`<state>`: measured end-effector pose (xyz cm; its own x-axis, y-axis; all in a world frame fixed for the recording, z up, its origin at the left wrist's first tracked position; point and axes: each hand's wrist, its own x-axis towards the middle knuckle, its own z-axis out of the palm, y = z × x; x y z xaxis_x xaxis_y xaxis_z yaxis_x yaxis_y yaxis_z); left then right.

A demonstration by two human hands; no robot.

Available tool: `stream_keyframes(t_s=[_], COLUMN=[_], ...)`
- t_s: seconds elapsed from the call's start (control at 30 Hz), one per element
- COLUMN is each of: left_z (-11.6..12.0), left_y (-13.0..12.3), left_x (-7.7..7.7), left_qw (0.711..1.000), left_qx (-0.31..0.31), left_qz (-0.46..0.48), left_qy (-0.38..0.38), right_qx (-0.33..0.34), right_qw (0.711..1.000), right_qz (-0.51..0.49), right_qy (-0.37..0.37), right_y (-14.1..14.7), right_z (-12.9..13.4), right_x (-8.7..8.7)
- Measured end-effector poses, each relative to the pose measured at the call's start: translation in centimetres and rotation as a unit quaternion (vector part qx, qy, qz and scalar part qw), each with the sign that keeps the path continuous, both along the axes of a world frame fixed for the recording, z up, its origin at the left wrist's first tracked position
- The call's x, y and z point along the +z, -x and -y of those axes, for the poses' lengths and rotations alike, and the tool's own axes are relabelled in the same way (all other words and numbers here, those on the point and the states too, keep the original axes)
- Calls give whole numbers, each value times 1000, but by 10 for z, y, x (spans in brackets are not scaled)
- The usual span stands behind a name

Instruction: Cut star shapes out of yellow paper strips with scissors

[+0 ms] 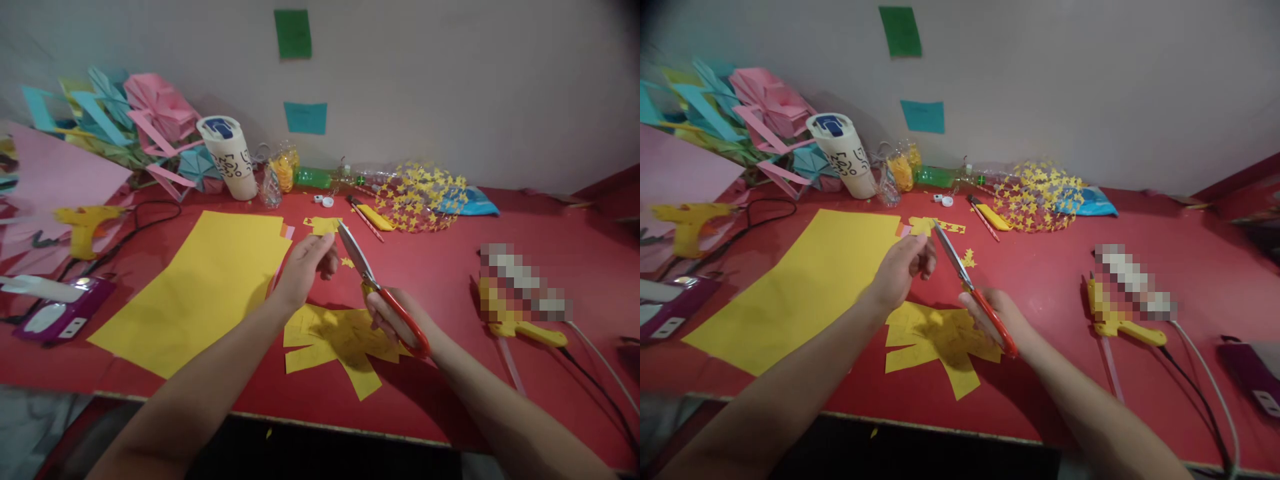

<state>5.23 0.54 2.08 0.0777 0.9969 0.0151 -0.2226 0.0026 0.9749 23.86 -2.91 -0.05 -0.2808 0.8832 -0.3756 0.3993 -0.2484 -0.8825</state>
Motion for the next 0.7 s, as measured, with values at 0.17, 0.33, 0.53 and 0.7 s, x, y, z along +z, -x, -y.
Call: stream_keyframes(t_s=[0.17, 0.33, 0.53, 0.7], left_z=[-6, -9, -9, -10], left_y=[5, 7, 9, 9], left_x=[-3, -3, -1, -1], left_qw=[997, 995, 994, 994], left_qx=[66, 90, 100, 104], left_qz=[39, 29, 20, 24], left_qy=[-19, -25, -27, -29], right_qx=[28, 57, 95, 114], right_qw=[999, 998, 995, 992], right_qz=[14, 11, 5, -2], right_qy=[8, -2, -40, -51], right_y=[0, 0, -4, -5], right_z=[0, 0, -2, -1], right_x=[6, 6, 2, 3])
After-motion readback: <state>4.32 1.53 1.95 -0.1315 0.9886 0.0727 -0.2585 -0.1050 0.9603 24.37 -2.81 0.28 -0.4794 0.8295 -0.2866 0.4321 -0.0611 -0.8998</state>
